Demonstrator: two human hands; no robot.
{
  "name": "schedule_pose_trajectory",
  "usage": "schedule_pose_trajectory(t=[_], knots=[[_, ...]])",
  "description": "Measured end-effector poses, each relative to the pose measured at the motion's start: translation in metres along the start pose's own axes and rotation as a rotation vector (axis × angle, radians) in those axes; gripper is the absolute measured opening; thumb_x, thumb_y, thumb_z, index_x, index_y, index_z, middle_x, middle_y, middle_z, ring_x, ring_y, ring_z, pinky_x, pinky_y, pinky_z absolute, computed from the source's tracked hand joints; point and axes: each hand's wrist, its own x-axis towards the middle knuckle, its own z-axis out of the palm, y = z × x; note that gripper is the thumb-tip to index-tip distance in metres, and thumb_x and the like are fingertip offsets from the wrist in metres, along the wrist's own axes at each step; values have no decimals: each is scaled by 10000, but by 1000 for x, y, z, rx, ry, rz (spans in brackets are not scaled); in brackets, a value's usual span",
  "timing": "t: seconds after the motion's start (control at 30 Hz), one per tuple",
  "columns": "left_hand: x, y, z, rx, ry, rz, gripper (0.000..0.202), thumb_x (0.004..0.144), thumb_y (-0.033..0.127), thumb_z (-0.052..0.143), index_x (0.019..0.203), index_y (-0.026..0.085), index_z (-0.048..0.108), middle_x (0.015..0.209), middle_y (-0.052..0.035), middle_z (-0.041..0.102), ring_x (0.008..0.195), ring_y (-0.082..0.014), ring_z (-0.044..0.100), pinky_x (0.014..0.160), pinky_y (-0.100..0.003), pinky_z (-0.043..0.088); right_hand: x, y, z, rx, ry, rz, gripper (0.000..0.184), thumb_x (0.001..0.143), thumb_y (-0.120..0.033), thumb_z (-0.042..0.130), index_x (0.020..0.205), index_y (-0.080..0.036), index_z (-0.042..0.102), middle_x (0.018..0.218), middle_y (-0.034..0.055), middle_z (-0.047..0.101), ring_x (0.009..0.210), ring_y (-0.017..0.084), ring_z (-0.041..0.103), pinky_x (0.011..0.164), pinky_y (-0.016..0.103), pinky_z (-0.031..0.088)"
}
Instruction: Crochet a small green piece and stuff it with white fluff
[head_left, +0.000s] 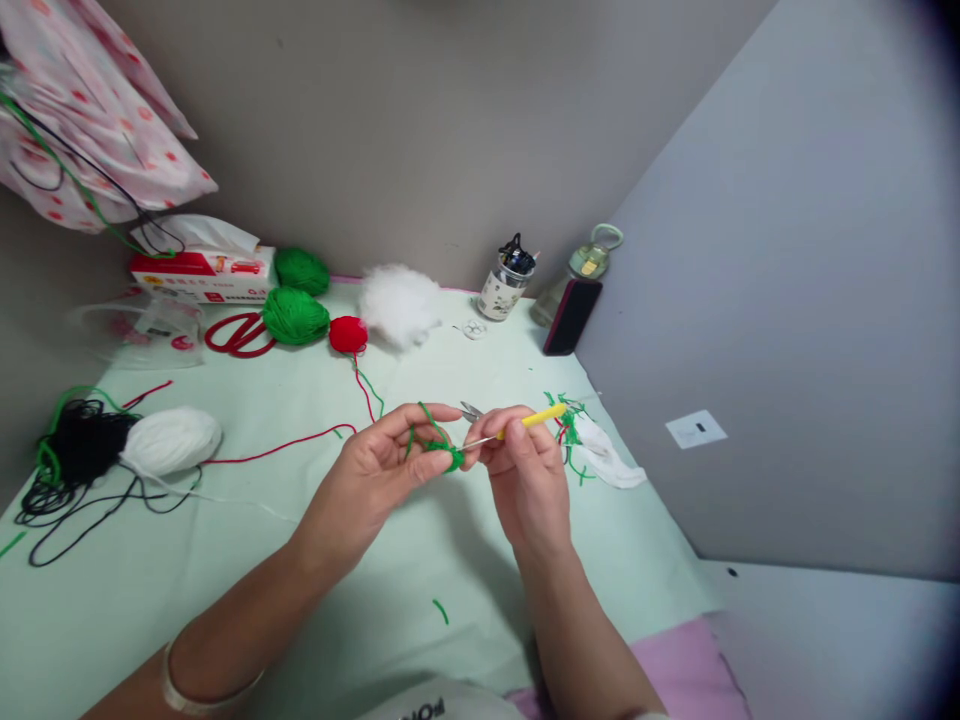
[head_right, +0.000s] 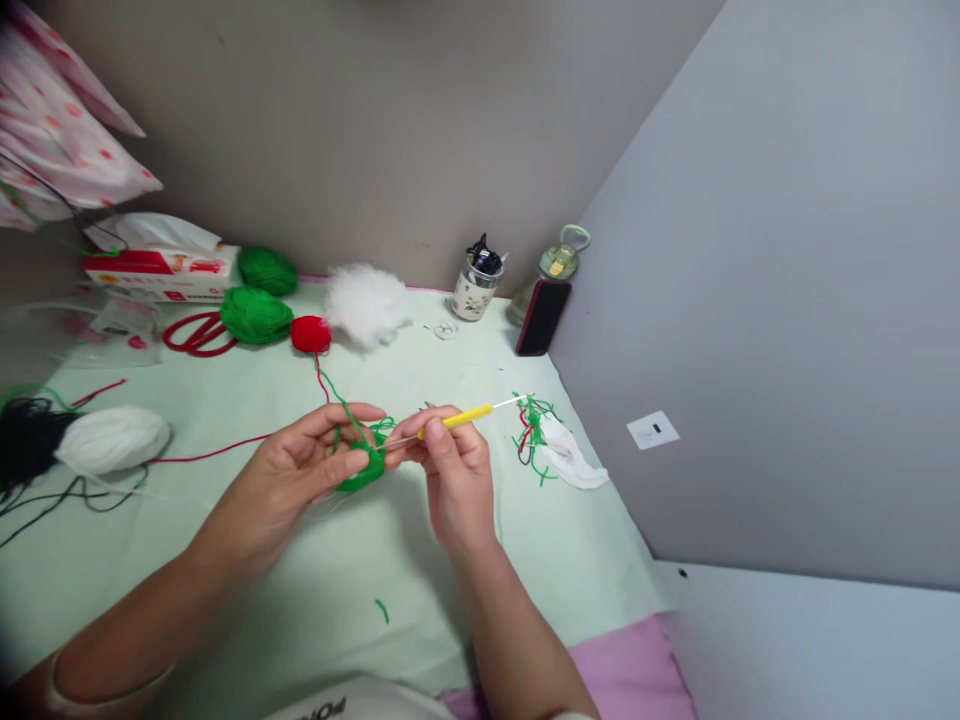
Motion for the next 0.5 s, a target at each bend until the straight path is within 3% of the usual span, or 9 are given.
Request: schedule_pose_trajectory(t=[0.1, 0.27, 0.37, 0.5], knots=[[-1, 1, 1, -44, 3, -13, 541, 818, 293, 854, 1333, 282, 688, 852, 12, 670, 882, -186, 665, 877, -329, 491, -1, 3, 2, 19, 0, 26, 266, 965, -452, 664, 831, -226, 707, 753, 3, 664, 599, 132, 595, 575, 278, 533], [-1, 3, 1, -54, 28, -30, 795, 782, 250, 882, 1504, 294, 552, 791, 54, 638, 780, -134, 624, 821, -293, 496, -9, 6, 7, -279, -48, -255, 195, 994, -365, 640, 936, -276, 803, 896, 55, 736, 874, 208, 679, 735, 351, 567], [0, 6, 1, -97, -14, -71, 976, 742, 219, 908, 1588, 302, 428, 773, 67, 646, 729, -121, 599, 781, -283, 497, -11, 7, 7, -359, -63, -331, 194, 1008, -324, 624, 984, -301, 815, 928, 55, 760, 924, 218, 686, 833, 397, 564], [1, 7, 0, -133, -38, -60, 976, 792, 230, 873, 1620, 285, 359, 795, 49, 694, 781, -148, 650, 856, -323, 499, -8, 8, 6, -222, -15, -253, 181, 996, -353, 640, 955, -281, 801, 897, 49, 750, 824, 195, 679, 693, 339, 559]])
